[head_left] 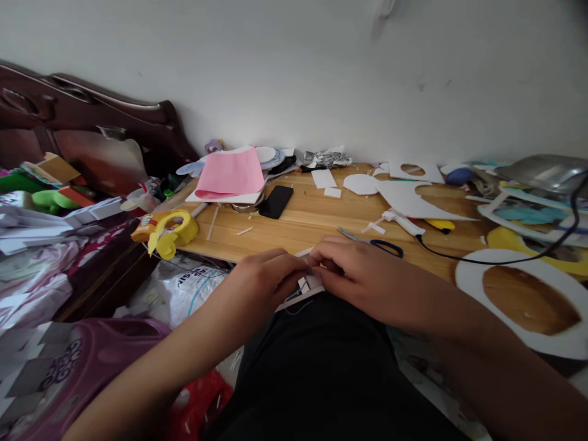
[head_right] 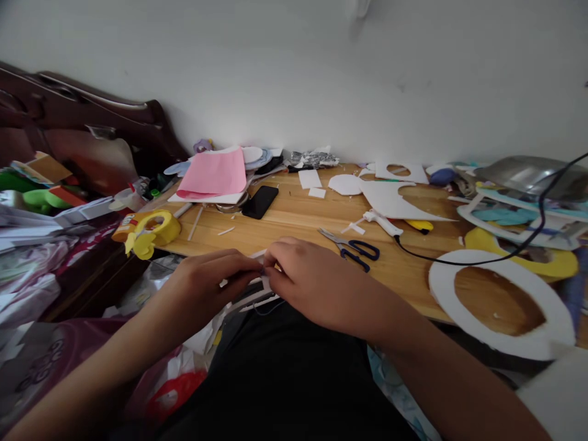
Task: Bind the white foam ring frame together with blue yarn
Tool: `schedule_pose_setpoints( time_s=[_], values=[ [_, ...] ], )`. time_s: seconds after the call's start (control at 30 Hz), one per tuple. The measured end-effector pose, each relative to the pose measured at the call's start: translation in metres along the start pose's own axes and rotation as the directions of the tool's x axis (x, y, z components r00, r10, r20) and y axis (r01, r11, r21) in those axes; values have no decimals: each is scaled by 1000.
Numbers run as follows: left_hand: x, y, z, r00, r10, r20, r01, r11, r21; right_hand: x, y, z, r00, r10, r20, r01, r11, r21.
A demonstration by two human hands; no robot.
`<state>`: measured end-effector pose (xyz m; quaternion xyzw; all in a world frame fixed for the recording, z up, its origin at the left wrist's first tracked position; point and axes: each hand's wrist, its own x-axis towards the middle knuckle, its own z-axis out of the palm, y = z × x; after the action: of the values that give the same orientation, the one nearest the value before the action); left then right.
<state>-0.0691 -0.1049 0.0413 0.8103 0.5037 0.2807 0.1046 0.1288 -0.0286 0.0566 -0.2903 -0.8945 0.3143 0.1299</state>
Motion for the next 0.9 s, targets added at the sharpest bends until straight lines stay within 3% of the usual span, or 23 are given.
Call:
schedule_pose_setpoints(
  time_s=[0.43,0.77,0.9],
  values=[
    [6,2,10,997,-39,-63,50,982,183,1,6,0,999,17,-30,-16,999,40],
    [10,-3,8,999,-52,-16,53,994,92,5,9,-4,999,-18,-33,17,999,-30],
    [10,-3,5,999,-37,-16,38,997,66,7,6,-3,998,28,-51,-30,999,-32]
  ],
)
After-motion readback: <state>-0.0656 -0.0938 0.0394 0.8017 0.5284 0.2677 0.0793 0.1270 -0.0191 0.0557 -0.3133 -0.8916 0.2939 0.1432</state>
